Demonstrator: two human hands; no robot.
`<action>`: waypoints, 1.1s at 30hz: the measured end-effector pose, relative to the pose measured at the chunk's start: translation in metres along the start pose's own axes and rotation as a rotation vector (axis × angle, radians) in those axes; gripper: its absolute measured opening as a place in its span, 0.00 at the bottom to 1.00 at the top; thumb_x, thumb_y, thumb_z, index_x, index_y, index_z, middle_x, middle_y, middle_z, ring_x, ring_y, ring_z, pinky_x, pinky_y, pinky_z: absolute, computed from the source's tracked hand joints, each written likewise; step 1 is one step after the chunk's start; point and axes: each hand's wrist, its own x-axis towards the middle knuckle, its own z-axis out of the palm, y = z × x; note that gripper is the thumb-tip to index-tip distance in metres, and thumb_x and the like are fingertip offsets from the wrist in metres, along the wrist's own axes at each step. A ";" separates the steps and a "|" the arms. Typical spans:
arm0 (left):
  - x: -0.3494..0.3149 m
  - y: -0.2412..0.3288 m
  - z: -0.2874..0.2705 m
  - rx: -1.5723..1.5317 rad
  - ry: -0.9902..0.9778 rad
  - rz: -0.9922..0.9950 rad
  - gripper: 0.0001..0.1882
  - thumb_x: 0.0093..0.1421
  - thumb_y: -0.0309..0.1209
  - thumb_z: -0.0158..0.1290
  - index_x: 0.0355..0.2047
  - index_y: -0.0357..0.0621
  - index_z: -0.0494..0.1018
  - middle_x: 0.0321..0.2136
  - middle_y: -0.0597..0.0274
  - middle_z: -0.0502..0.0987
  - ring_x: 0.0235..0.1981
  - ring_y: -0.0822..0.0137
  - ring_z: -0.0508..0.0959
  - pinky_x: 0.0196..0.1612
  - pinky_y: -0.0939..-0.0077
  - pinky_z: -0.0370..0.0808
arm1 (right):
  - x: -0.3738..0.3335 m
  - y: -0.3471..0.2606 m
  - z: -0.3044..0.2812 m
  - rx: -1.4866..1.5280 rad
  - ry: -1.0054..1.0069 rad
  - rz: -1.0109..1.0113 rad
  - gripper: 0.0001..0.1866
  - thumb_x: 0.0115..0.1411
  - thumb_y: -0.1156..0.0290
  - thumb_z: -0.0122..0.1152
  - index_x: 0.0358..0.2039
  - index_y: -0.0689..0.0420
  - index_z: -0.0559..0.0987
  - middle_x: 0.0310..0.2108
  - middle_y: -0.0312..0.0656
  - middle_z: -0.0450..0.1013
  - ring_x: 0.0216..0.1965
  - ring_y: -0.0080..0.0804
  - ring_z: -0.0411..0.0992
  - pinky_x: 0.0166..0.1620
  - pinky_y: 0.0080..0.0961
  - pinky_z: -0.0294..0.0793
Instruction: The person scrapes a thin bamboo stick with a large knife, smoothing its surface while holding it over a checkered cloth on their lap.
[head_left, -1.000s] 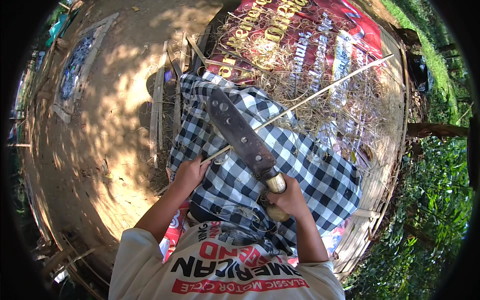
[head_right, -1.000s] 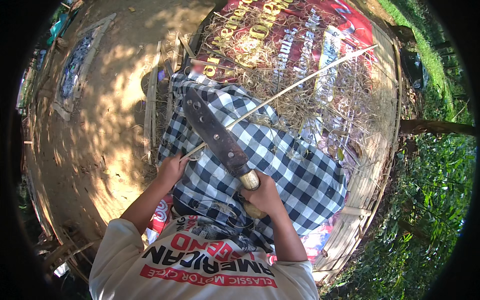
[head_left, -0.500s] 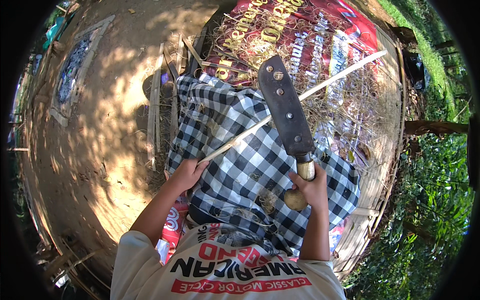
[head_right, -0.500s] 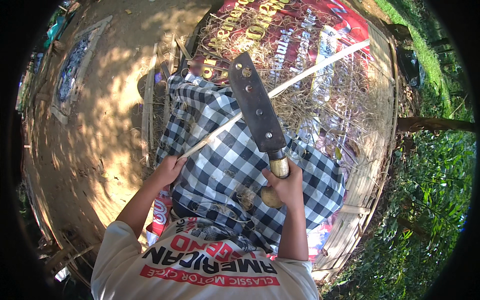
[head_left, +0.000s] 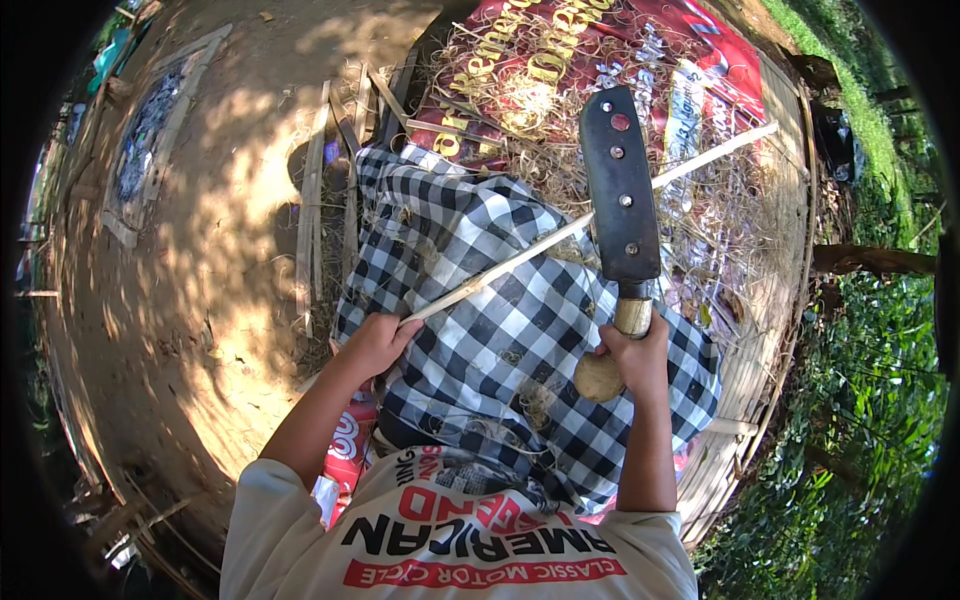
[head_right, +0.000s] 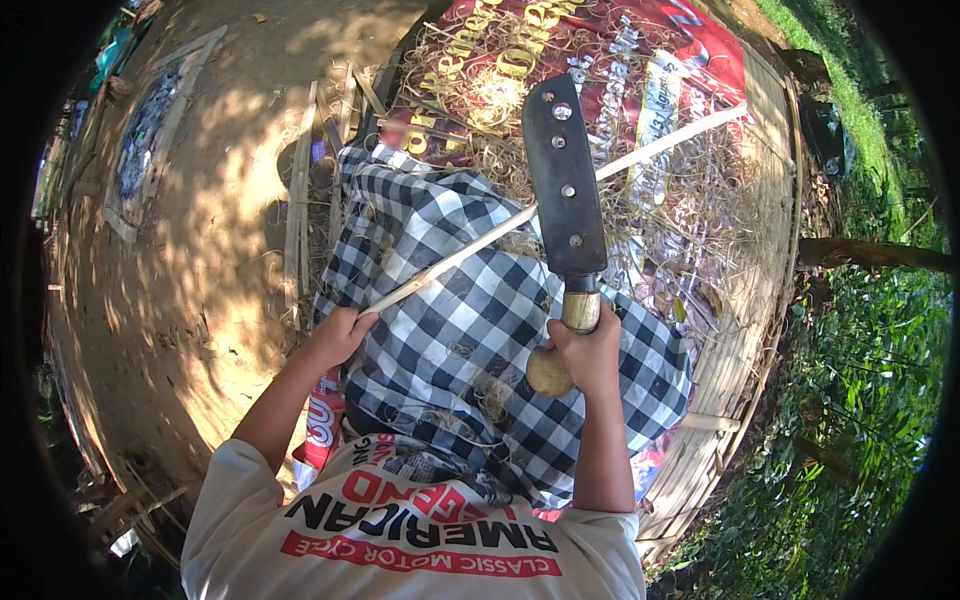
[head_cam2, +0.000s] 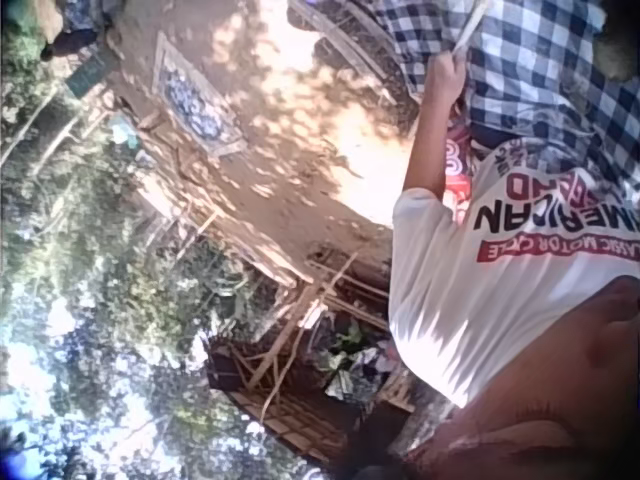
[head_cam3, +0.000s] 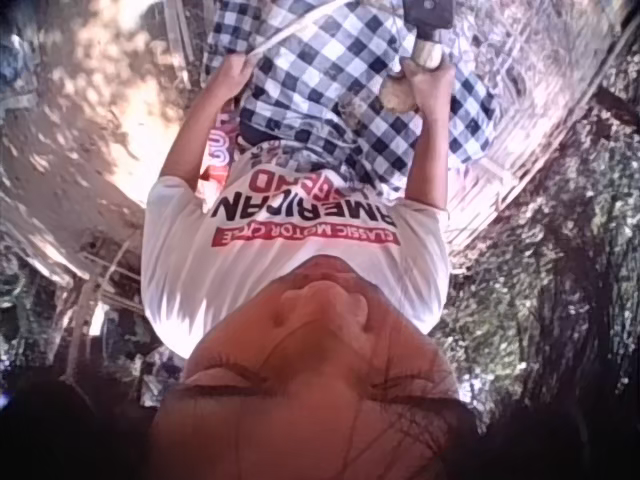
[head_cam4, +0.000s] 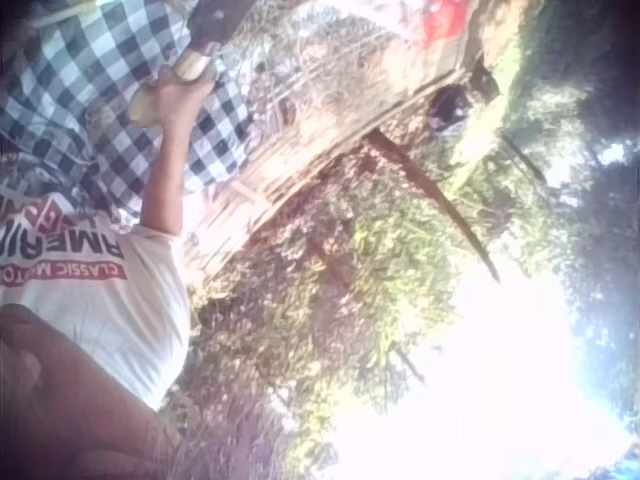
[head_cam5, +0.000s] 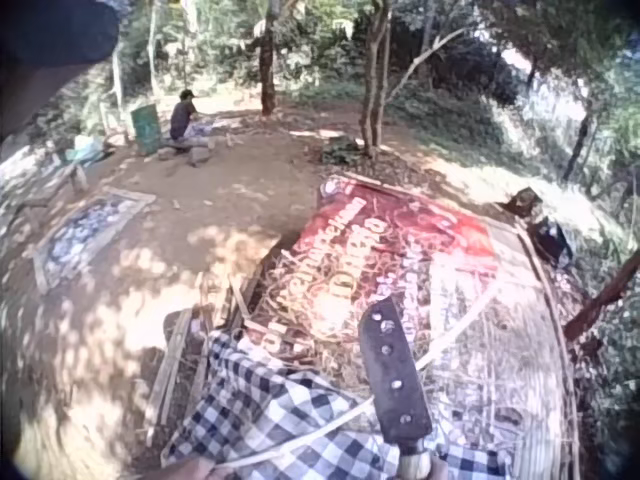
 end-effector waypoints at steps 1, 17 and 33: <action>0.001 0.001 -0.001 -0.001 -0.010 -0.007 0.30 0.66 0.48 0.48 0.22 0.29 0.73 0.17 0.36 0.72 0.23 0.37 0.74 0.27 0.55 0.70 | 0.003 -0.001 -0.007 0.003 -0.012 0.003 0.10 0.48 0.81 0.62 0.32 0.65 0.72 0.21 0.39 0.72 0.19 0.25 0.74 0.24 0.25 0.74; 0.001 0.006 -0.002 0.062 0.010 -0.016 0.27 0.66 0.47 0.49 0.26 0.30 0.74 0.18 0.36 0.72 0.25 0.37 0.75 0.27 0.54 0.71 | 0.019 -0.021 -0.037 -0.003 0.046 0.001 0.10 0.46 0.82 0.61 0.30 0.65 0.72 0.20 0.40 0.73 0.19 0.25 0.73 0.24 0.24 0.74; -0.001 0.009 0.000 -0.026 0.030 -0.027 0.28 0.66 0.46 0.50 0.22 0.29 0.73 0.17 0.37 0.72 0.22 0.37 0.74 0.26 0.55 0.70 | 0.010 -0.012 -0.025 -0.145 -0.103 0.035 0.11 0.46 0.82 0.62 0.32 0.66 0.73 0.21 0.39 0.73 0.20 0.25 0.73 0.25 0.25 0.74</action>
